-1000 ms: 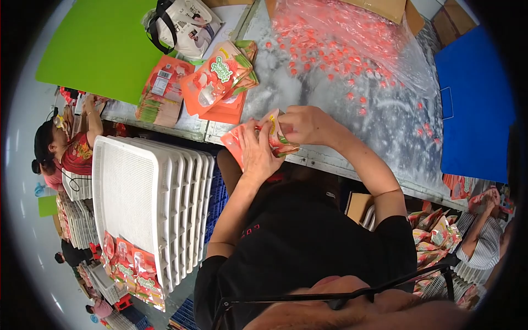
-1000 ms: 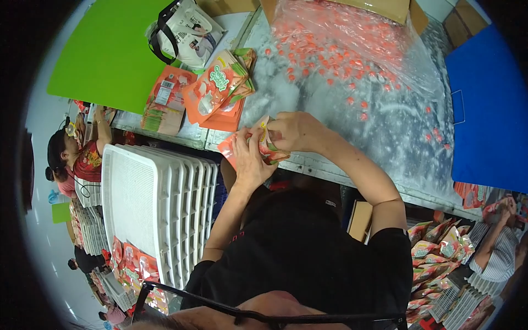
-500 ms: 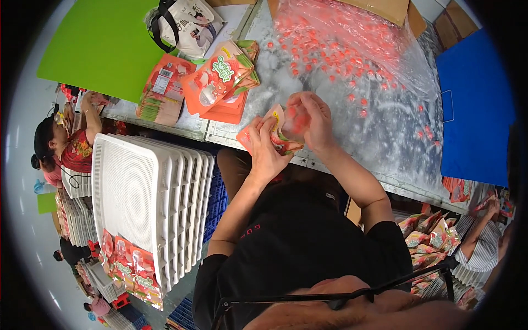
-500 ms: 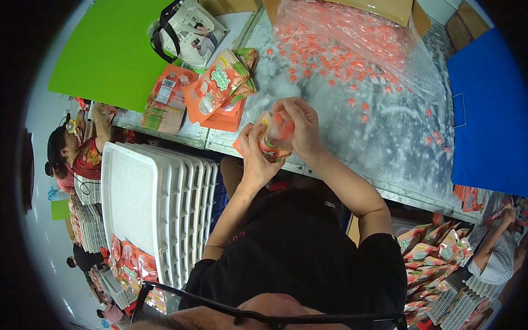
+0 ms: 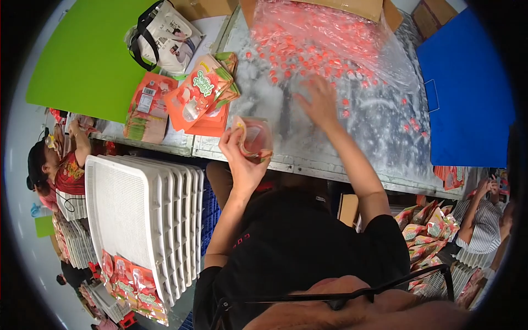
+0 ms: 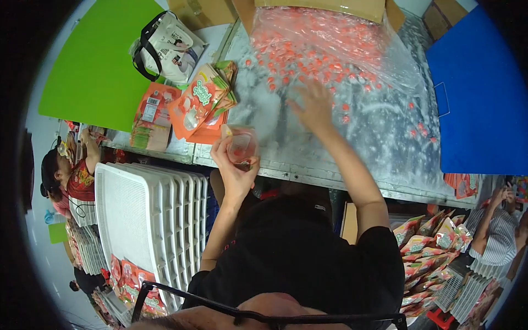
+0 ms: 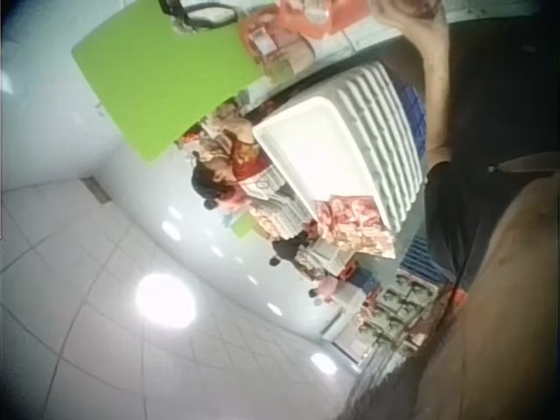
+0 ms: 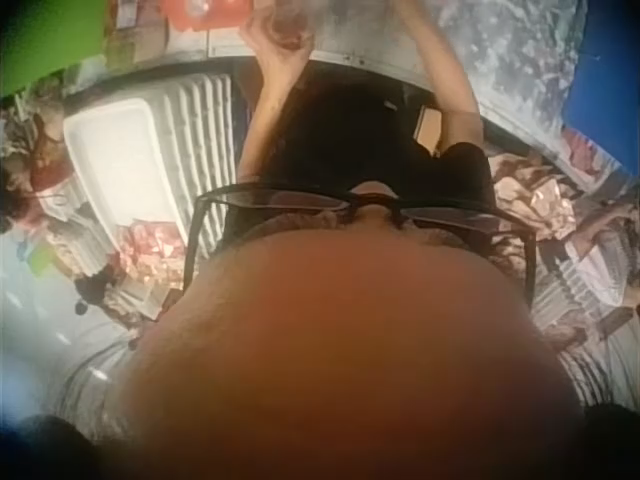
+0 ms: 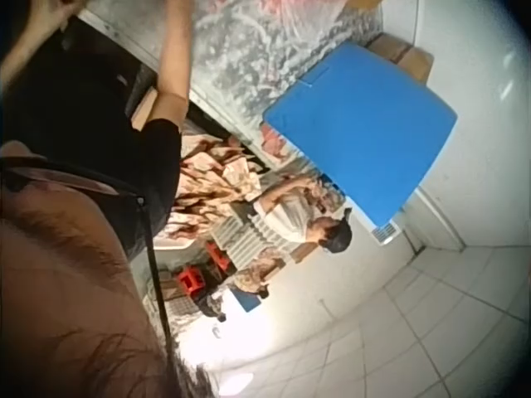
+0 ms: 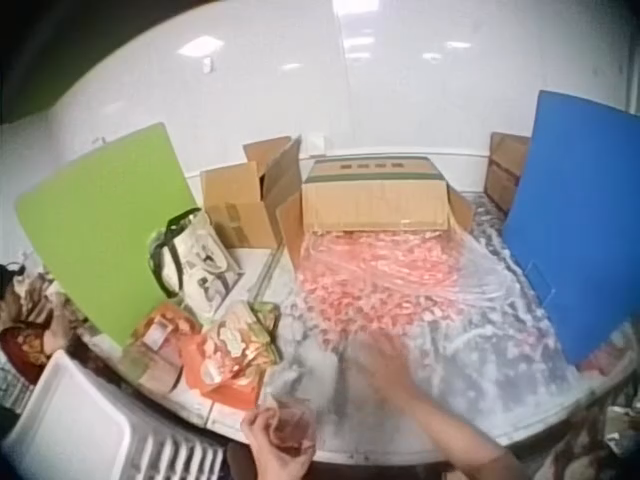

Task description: Packing individual gummy candies into branded pouches and placing them into trays.

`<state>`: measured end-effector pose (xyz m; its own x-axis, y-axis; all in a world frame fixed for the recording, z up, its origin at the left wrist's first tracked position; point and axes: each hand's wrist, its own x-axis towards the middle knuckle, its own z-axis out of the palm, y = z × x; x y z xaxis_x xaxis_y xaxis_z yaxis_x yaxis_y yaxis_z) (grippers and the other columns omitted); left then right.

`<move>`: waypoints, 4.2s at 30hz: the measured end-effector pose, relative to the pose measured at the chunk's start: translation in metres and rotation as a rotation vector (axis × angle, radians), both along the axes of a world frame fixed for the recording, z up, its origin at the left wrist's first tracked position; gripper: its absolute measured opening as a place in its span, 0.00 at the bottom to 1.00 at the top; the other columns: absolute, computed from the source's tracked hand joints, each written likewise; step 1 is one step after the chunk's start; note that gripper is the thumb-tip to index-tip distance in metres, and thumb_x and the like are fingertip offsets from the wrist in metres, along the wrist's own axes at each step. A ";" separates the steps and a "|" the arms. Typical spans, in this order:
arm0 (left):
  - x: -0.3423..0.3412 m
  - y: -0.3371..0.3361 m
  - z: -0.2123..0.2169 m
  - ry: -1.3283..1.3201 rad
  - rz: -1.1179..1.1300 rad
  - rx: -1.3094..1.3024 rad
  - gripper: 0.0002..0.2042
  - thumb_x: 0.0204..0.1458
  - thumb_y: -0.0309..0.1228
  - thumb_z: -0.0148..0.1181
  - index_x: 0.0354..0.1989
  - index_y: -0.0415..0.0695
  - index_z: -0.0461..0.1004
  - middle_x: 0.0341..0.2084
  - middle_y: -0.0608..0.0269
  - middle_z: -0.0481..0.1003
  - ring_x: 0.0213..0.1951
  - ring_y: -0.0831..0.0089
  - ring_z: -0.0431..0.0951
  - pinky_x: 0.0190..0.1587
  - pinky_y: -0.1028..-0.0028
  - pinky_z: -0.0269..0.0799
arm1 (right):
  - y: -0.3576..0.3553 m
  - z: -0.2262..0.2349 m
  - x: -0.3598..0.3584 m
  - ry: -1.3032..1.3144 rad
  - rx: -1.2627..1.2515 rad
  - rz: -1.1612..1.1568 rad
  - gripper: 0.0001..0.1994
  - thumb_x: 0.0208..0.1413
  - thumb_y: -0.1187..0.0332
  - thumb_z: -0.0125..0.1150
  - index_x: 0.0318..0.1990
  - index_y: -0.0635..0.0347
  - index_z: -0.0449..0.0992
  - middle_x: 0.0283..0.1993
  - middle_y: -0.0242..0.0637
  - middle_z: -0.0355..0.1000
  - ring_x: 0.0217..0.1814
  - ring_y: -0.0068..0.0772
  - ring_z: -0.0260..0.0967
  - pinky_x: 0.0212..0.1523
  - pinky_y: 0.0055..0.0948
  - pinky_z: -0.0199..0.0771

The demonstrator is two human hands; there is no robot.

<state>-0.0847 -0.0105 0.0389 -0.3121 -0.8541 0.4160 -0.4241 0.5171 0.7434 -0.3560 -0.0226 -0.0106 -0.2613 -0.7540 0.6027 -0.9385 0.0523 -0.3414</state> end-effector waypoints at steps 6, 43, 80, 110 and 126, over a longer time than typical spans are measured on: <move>0.007 0.003 -0.001 -0.012 0.015 0.039 0.40 0.36 0.21 0.72 0.61 0.42 0.58 0.58 0.42 0.53 0.62 0.44 0.57 0.65 0.56 0.57 | -0.008 -0.054 -0.066 -0.049 0.480 -0.132 0.27 0.61 0.41 0.50 0.66 0.34 0.68 0.74 0.41 0.55 0.79 0.48 0.41 0.74 0.60 0.37; 0.028 0.011 0.001 -0.040 0.048 0.120 0.39 0.38 0.22 0.70 0.62 0.43 0.59 0.59 0.43 0.55 0.62 0.47 0.58 0.65 0.56 0.57 | 0.074 -0.031 -0.041 -0.679 0.139 0.171 0.18 0.67 0.65 0.48 0.61 0.58 0.71 0.52 0.43 0.77 0.59 0.44 0.72 0.68 0.37 0.59; 0.007 0.002 -0.016 -0.194 -0.079 -0.005 0.44 0.31 0.27 0.81 0.60 0.44 0.60 0.58 0.41 0.56 0.59 0.40 0.62 0.60 0.52 0.66 | 0.040 0.059 0.026 -1.055 0.448 0.732 0.07 0.48 0.74 0.69 0.35 0.61 0.78 0.36 0.38 0.72 0.29 0.30 0.70 0.29 0.26 0.70; -0.010 -0.025 -0.017 -0.072 -0.048 0.118 0.42 0.28 0.20 0.74 0.58 0.44 0.63 0.52 0.45 0.58 0.57 0.44 0.63 0.61 0.57 0.64 | 0.041 0.017 0.082 -1.134 0.023 0.407 0.10 0.67 0.70 0.49 0.46 0.64 0.75 0.41 0.33 0.75 0.45 0.22 0.71 0.49 0.26 0.71; 0.037 -0.006 -0.018 0.238 -0.133 -0.072 0.42 0.34 0.22 0.73 0.61 0.40 0.58 0.60 0.46 0.58 0.64 0.56 0.60 0.62 0.61 0.66 | 0.100 -0.040 0.161 -0.430 0.842 0.884 0.08 0.54 0.69 0.61 0.39 0.60 0.74 0.36 0.47 0.75 0.40 0.52 0.76 0.40 0.44 0.75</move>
